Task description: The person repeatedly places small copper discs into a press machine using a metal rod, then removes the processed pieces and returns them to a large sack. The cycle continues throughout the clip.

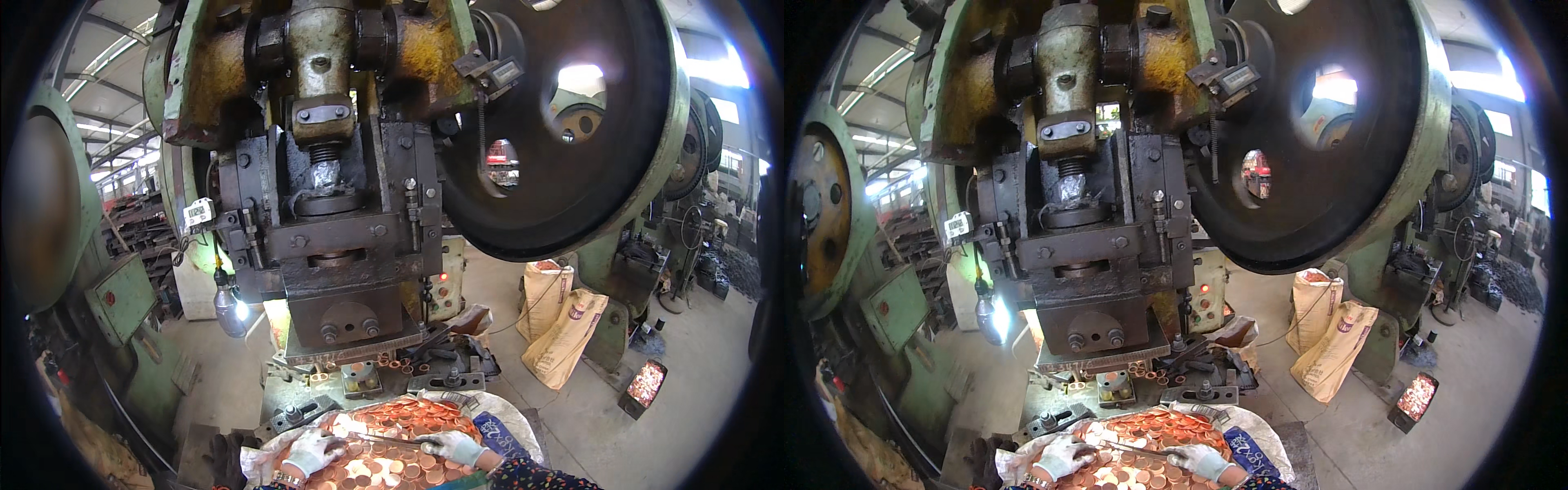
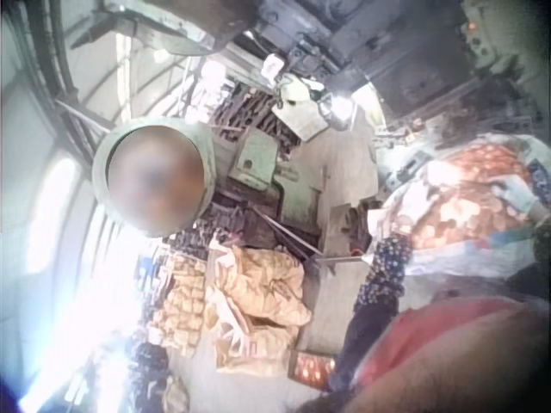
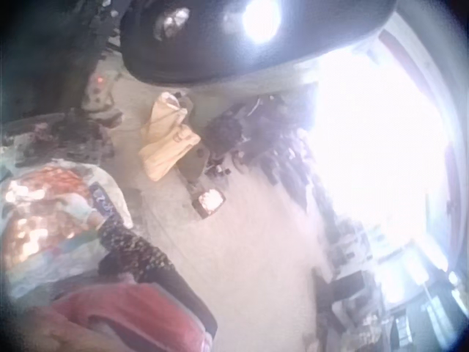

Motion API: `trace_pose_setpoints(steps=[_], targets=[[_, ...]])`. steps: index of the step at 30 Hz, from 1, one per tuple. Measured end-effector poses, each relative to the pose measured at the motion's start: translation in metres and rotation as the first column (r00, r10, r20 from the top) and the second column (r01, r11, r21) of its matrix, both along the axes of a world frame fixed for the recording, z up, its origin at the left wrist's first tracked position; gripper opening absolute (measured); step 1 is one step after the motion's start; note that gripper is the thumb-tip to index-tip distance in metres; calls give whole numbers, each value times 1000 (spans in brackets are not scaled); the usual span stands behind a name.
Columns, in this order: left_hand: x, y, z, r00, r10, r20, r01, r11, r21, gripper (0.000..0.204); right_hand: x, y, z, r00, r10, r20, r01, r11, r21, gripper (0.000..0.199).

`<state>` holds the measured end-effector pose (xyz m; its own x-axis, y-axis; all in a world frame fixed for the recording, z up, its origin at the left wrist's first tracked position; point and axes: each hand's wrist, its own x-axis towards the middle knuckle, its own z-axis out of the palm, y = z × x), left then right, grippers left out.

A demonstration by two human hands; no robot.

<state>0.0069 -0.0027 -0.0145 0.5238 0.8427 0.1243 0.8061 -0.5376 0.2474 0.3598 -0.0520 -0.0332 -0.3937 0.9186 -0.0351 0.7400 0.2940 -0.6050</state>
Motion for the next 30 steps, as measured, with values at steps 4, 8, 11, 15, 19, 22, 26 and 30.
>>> trace_pose_setpoints(steps=[4, 8, 11, 15, 19, 22, 26, 30], targets=[[-2, 0, 3, 991, -104, -82, 99, 993, -70, 53, 1, -1, -6, 1000, 7, -25, -6, 999, 43, 49], [-3, 4, -2, 999, -27, 30, 35, 943, -330, 41, 0, 0, -7, 1000, 3, 25, -3, 1000, 29, 47], [-3, 3, -7, 998, -46, 50, 58, 964, -258, 41, -1, 1, -8, 997, -23, 73, 21, 1000, 19, 46], [0, 2, -3, 997, -15, 75, 30, 980, -196, 41, -1, 2, -12, 999, -22, 43, 21, 999, 28, 47], [3, 0, 4, 993, 7, 119, 11, 989, -151, 42, 0, 5, -19, 998, -38, 55, 34, 997, 67, 49], [4, -2, 7, 988, 26, 150, -6, 992, -129, 43, 2, 7, -24, 998, -68, 1, 68, 997, 47, 51], [7, -2, 10, 974, 58, 217, -37, 994, -99, 45, 4, 8, -23, 998, -39, -45, 38, 999, -26, 55], [10, -8, 15, 960, 88, 268, -72, 995, -69, 48, 0, 4, -6, 980, -65, -189, 64, 998, -12, 56]])
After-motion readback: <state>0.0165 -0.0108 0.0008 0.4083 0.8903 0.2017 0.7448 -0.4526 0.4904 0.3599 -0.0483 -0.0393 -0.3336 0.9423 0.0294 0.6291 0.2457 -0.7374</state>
